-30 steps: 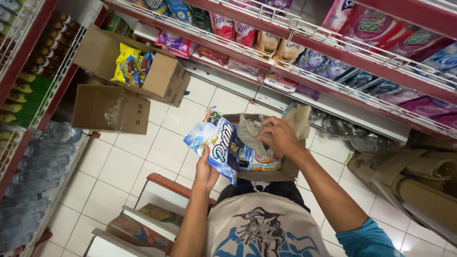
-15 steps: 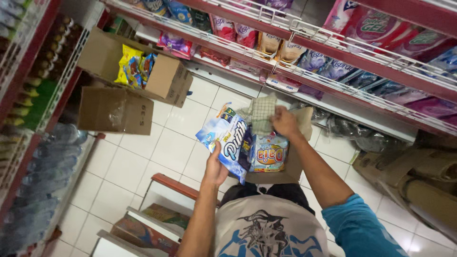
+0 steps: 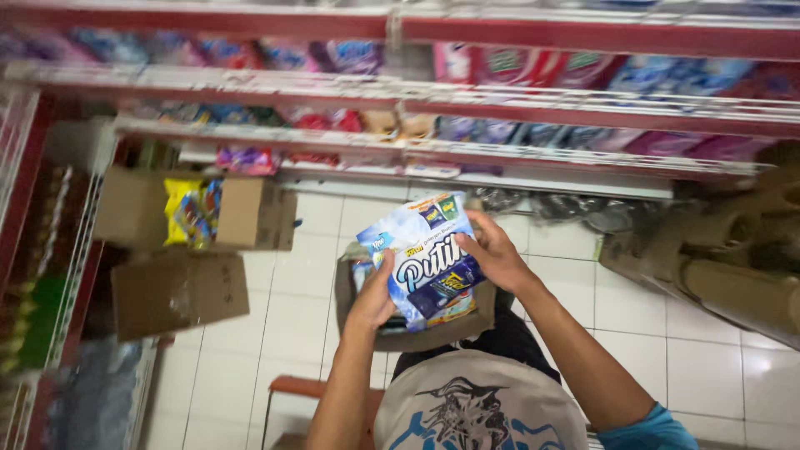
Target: The person scans snack packages with a barcode scanner and places them on a store shelf. They then spray a cleaning solution on the shelf and wipe it with a cloth.
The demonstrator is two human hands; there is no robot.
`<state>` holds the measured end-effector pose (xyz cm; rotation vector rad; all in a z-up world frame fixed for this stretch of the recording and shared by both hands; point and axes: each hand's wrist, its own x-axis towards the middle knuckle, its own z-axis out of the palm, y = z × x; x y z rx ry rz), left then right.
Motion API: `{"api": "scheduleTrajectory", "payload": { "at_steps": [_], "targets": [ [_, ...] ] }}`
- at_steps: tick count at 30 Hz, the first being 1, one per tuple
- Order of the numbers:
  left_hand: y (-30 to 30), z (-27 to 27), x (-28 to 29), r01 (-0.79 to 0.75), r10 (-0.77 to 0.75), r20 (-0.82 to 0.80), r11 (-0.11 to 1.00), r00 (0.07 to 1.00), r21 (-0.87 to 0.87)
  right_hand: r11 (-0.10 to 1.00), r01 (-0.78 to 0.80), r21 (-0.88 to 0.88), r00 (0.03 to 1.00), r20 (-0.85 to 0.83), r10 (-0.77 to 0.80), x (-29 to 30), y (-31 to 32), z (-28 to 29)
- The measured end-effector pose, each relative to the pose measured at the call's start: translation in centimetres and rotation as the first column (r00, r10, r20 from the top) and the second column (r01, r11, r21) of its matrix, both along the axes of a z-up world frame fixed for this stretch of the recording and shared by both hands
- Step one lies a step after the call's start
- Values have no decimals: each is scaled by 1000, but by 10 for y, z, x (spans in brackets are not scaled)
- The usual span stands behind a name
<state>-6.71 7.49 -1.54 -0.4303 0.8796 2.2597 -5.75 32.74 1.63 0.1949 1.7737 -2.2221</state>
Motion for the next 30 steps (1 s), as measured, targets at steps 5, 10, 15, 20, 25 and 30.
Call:
{"api": "scheduleTrajectory", "payload": {
  "at_steps": [5, 10, 15, 20, 25, 30],
  "targets": [
    [73, 18, -38, -251, 72, -506, 922, 860, -295, 981, 181, -67, 967, -170, -190, 3, 56, 29],
    [139, 64, -60, -239, 161, -528, 968, 834, -82, 989, 143, 23, 919, -374, -125, 13, 119, 57],
    [199, 122, -90, -237, 137, -571, 966, 810, -103, 987, 158, 7, 948, -280, -150, 17, 156, 85],
    [257, 171, -120, -316, 186, -704, 947, 685, -57, 942, 327, -77, 885, -324, -333, 2, 183, 112],
    [282, 221, -164, -234, 21, -826, 963, 564, -136, 891, 415, -183, 818, -355, -453, -46, 213, 155],
    [267, 227, -168, -144, -183, -838, 945, 514, -295, 772, 584, -250, 775, -112, -622, -104, 226, 193]
  ]
}}
